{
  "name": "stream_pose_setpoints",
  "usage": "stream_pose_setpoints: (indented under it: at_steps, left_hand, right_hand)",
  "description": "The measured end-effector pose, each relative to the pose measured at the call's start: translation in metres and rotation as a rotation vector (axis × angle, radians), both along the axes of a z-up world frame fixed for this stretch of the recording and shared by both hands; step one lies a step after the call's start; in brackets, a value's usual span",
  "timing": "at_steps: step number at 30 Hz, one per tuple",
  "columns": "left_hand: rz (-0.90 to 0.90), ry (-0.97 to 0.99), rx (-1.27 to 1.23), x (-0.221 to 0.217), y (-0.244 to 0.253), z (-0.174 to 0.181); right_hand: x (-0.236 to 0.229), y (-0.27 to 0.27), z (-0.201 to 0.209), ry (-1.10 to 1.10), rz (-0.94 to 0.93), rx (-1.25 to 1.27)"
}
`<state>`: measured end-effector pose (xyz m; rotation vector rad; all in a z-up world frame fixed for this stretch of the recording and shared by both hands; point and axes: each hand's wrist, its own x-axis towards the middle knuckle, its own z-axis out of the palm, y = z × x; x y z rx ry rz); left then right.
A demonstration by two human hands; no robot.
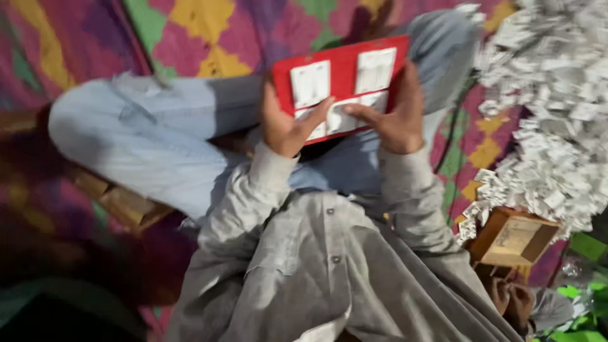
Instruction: The person assembles white electrical switches and sockets onto a red rectangular board. They repeatedly flip the board to access the back, insert small metal pins into the terminals, and press the white components into place. The person works on one board at a time while sitting on a colorful mat.
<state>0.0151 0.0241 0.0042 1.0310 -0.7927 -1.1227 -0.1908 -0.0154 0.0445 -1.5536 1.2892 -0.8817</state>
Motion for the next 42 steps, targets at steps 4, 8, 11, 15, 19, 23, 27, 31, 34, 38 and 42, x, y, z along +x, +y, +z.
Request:
stream_pose_setpoints:
  at_steps: [4,8,11,15,19,23,27,31,34,38,42]
  left_hand:
    - [-0.024,-0.039,0.005,0.010,-0.013,0.019]
    - [-0.028,-0.027,0.042,0.015,-0.016,0.031]
    - [-0.025,-0.011,0.047,0.018,-0.020,0.032]
    - [-0.015,-0.025,0.042,0.016,-0.017,0.031]
    - [-0.004,-0.093,0.053,0.016,-0.014,0.030]
    - [0.001,-0.145,0.069,0.017,-0.014,0.032]
    - [0.002,-0.150,0.084,0.018,-0.015,0.033]
    - [0.005,-0.200,0.065,0.018,-0.014,0.033]
    - [-0.002,-0.163,0.057,0.016,-0.012,0.032]
    - [-0.009,-0.073,0.053,0.016,-0.013,0.029]
    - [-0.012,-0.102,0.048,0.017,-0.015,0.028]
  right_hand:
    - [0.007,-0.016,0.031,-0.105,0.113,0.100]
    - [0.009,-0.017,0.046,-0.136,0.164,0.194]
    - [0.011,-0.023,0.044,-0.231,0.133,0.286]
    - [0.013,-0.022,0.037,-0.211,0.148,0.195]
    - [0.014,-0.020,0.034,-0.196,0.103,0.187]
    - [0.012,-0.022,0.032,-0.211,0.069,0.218]
    - [0.012,-0.023,0.029,-0.177,0.129,0.161]
    - [0.013,-0.022,0.026,-0.203,0.054,0.171]
    - [0.012,-0.020,0.024,-0.215,0.029,0.178]
    - [0.011,-0.021,0.023,-0.217,0.049,0.200]
    - [0.009,-0.023,0.022,-0.241,0.058,0.197]
